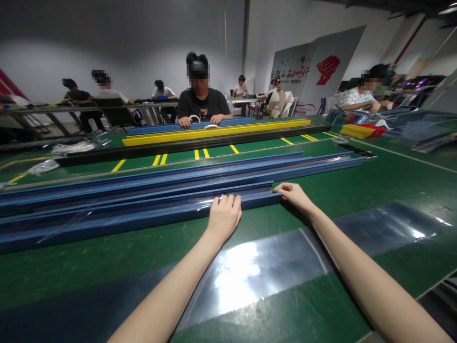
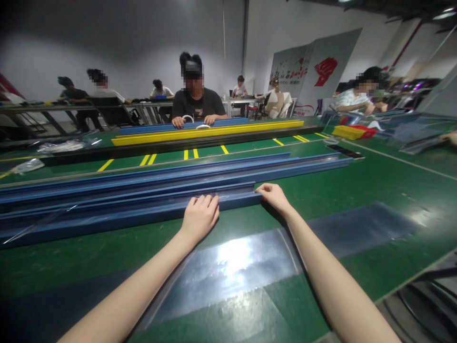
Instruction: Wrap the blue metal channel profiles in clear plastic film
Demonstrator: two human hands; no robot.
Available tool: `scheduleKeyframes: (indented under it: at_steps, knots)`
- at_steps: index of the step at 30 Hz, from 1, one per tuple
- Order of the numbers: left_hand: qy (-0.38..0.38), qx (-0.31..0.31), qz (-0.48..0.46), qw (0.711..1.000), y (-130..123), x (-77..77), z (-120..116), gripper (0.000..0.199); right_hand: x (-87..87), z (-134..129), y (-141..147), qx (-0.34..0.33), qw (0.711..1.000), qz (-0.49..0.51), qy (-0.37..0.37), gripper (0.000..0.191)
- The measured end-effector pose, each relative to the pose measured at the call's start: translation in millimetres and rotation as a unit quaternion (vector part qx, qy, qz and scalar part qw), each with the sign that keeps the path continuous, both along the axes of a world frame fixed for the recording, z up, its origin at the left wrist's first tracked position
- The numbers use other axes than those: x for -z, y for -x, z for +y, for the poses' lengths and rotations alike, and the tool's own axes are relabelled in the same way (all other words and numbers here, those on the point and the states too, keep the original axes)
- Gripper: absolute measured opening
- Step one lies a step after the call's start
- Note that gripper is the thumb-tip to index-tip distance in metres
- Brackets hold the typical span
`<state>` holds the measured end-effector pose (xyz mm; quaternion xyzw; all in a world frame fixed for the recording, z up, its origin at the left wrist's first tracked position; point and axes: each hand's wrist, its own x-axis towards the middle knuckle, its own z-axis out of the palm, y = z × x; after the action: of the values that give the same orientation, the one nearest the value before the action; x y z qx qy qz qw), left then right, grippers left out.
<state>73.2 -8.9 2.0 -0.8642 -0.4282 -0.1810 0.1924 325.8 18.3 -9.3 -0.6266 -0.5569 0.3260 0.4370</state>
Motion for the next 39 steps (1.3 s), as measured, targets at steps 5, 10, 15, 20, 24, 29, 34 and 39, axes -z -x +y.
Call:
scheduleKeyframes:
  at_steps: [5,10,15,20,24,29,34,39]
  knots:
    - [0.005,0.001,0.0,1.0,0,-0.4,1,0.03,-0.3,0,0,0.0,1.0,0.003,0.003,0.021]
    - [0.01,-0.002,0.003,1.0,0,-1.5,0,0.03,-2.5,-1,1,0.003,1.0,0.006,0.004,0.023]
    - [0.016,-0.006,0.0,1.0,-1,-2.8,0,0.028,-3.1,-2,2,0.001,1.0,0.009,0.005,0.024]
    - [0.021,-0.004,-0.003,1.0,0,-6.0,1,0.026,-2.2,-1,2,0.004,1.0,0.009,0.005,0.025]
    - [0.026,-0.003,-0.002,1.0,0,-8.4,2,0.024,-2.9,-1,2,0.005,1.0,0.008,0.007,0.026]
    - [0.043,-0.002,-0.001,0.999,1,-9.9,3,0.022,-3.1,-1,3,0.006,1.0,0.001,0.007,0.025]
    - [0.068,-0.006,-0.003,0.998,2,-11.7,4,0.023,-2.2,-1,3,0.01,1.0,-0.003,0.008,0.026]
    - [0.097,-0.013,0.001,0.995,3,-14.5,6,0.023,-2.0,-1,3,0.012,1.0,-0.002,0.008,0.026]
